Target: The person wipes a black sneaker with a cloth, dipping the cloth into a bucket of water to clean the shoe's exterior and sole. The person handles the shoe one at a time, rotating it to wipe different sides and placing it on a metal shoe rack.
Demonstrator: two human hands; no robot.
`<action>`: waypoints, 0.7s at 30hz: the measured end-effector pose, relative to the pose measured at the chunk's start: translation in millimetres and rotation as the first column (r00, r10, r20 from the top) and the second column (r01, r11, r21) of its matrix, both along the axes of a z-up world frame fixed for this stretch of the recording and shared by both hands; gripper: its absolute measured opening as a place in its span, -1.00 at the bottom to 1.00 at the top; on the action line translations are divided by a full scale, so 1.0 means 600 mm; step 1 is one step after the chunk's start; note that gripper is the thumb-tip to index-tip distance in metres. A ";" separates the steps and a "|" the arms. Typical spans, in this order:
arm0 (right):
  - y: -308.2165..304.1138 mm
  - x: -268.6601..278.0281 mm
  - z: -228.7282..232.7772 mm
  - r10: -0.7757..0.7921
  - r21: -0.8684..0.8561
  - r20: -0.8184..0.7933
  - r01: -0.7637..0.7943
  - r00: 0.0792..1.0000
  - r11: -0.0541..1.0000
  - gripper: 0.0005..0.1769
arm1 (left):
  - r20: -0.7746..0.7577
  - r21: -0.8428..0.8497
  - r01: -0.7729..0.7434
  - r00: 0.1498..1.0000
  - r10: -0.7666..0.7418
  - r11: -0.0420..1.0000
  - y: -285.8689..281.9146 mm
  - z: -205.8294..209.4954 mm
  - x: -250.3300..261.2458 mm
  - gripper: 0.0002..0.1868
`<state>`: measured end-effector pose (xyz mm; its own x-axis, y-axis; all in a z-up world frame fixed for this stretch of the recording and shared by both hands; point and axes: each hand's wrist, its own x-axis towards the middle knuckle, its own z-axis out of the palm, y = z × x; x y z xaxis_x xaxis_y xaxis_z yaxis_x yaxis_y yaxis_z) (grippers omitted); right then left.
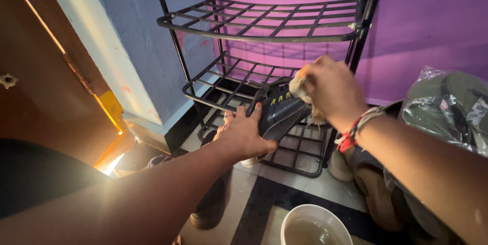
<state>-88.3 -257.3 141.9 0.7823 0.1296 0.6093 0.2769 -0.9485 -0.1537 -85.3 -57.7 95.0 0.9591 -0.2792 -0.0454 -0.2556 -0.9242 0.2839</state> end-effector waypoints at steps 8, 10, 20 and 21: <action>0.064 -0.041 -0.042 0.344 0.009 -0.040 -0.344 0.938 0.939 -0.76 | 0.017 0.045 0.080 0.997 -0.081 0.996 0.004 -0.022 0.010 0.16; 0.044 -0.029 -0.040 0.275 -0.022 0.012 -0.275 0.961 0.961 -0.77 | 0.026 0.035 0.062 0.998 -0.063 0.997 0.007 -0.017 0.007 0.19; -0.024 0.018 0.001 0.030 -0.069 0.167 -0.019 0.986 0.997 -0.85 | 0.019 0.044 0.069 0.997 -0.070 0.997 0.004 -0.010 0.014 0.19; -0.012 0.006 -0.001 0.053 0.072 0.004 -0.053 0.999 0.996 -0.82 | 0.021 0.052 0.074 0.997 -0.075 0.996 0.004 -0.013 0.014 0.20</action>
<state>-84.4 -264.6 141.6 0.7743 0.1263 0.6201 0.3266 -0.9191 -0.2206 -76.8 -55.5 87.4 0.9366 -0.3482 -0.0399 -0.3305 -0.9153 0.2302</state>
